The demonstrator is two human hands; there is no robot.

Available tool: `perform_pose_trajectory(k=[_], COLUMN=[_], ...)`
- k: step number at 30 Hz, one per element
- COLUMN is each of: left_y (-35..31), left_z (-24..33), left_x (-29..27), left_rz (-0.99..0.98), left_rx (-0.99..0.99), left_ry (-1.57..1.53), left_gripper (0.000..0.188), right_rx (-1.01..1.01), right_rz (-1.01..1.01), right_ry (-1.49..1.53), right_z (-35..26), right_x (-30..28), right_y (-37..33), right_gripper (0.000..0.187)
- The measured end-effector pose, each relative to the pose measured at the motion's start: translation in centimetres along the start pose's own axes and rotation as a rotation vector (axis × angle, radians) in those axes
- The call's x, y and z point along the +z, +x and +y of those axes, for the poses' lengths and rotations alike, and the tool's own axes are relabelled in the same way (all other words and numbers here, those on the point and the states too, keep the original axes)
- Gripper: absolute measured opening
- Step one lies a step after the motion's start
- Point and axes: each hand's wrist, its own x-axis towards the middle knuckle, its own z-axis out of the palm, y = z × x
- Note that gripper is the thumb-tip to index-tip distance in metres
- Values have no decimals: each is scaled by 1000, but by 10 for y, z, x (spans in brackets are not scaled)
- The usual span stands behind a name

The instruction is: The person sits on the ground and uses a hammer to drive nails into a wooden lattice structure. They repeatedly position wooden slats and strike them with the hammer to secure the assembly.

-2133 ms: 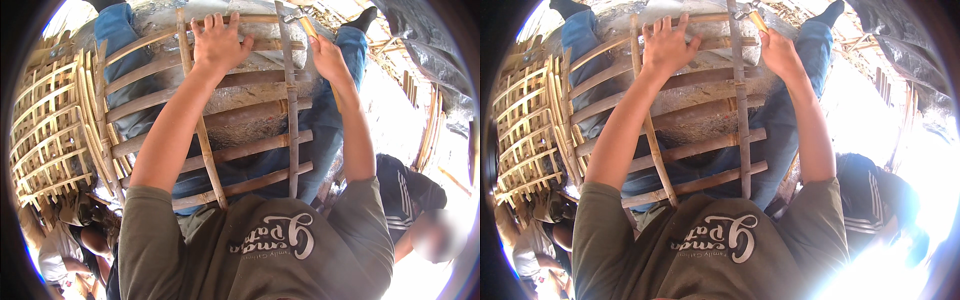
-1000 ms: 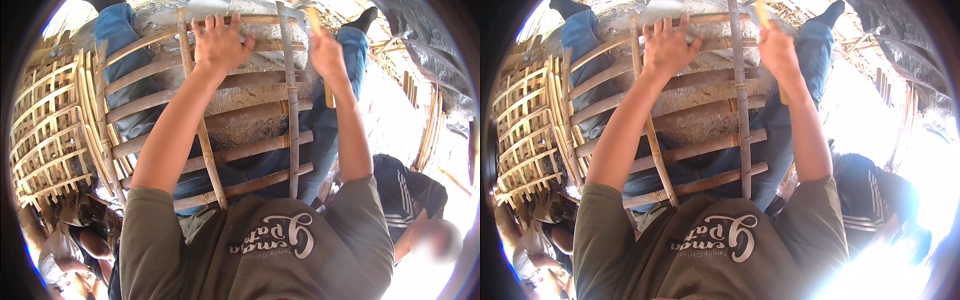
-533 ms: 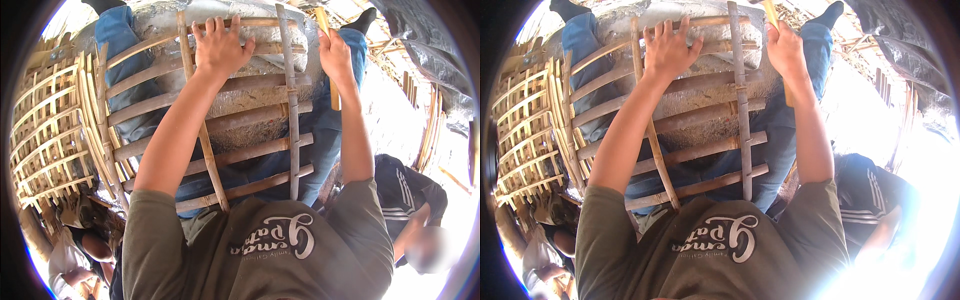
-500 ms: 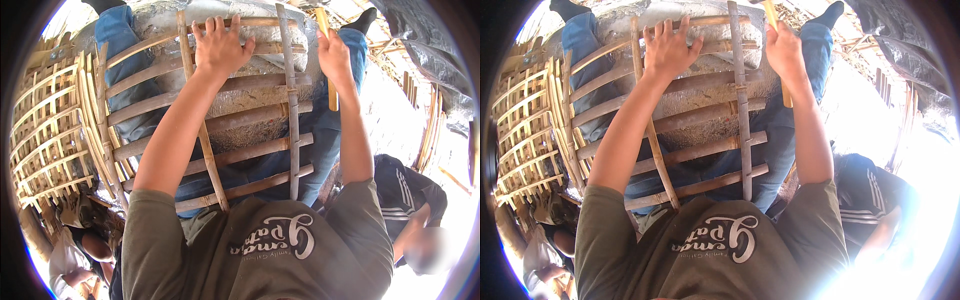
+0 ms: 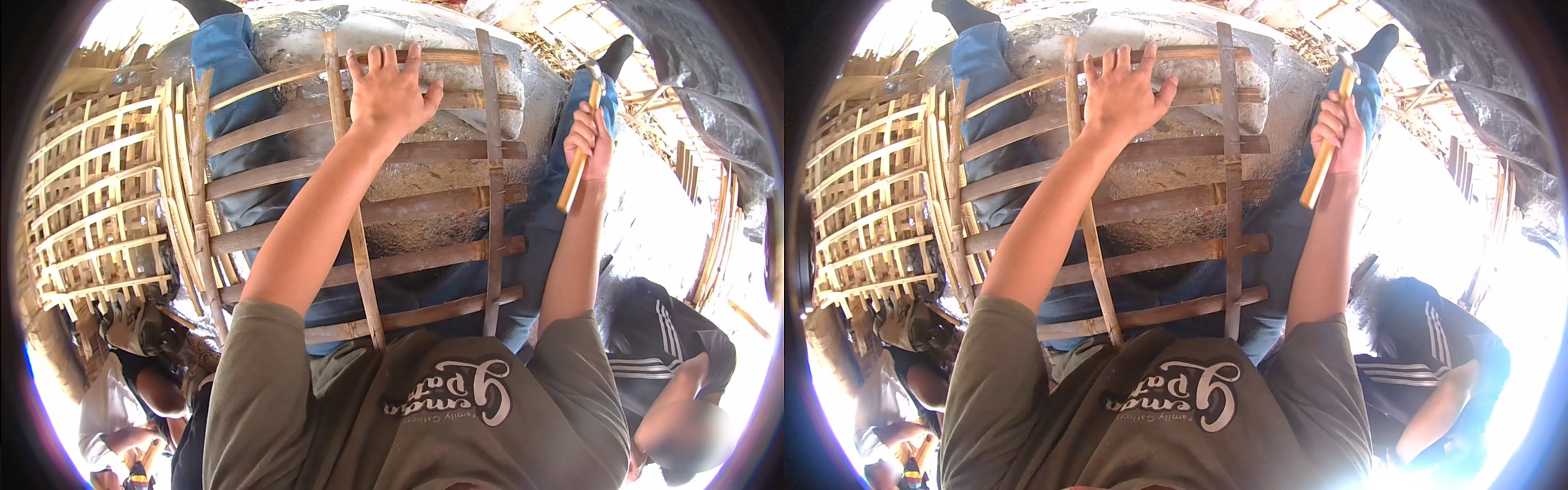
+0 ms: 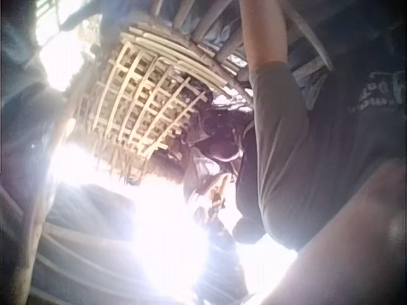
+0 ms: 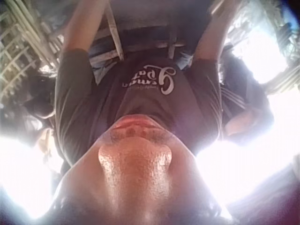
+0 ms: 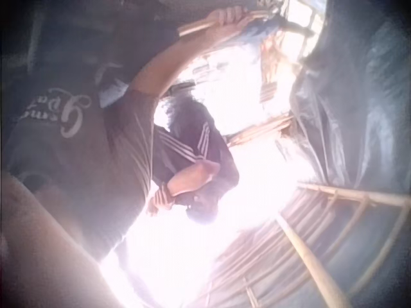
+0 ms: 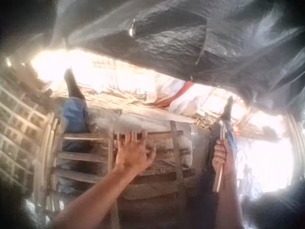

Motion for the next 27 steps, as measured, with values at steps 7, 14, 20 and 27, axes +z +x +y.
perform_pose_trajectory(k=[7,14,20,27], left_y=[0,0,4,4], left_z=[-3,-3,-4,-8], left_x=[1,3,4,12], left_rz=[30,31,6,83], left_rx=[1,-1,-4,25], left_ry=[-5,6,28,68], left_gripper=[68,69,71,71], right_rx=[-190,-173,-216,-199], right_rz=[48,22,97,107], right_ry=[418,397,276,227], right_z=[-10,-1,5,2], right_x=[-48,-46,-44,-43], right_y=[3,1,7,8], right_gripper=[31,37,42,38])
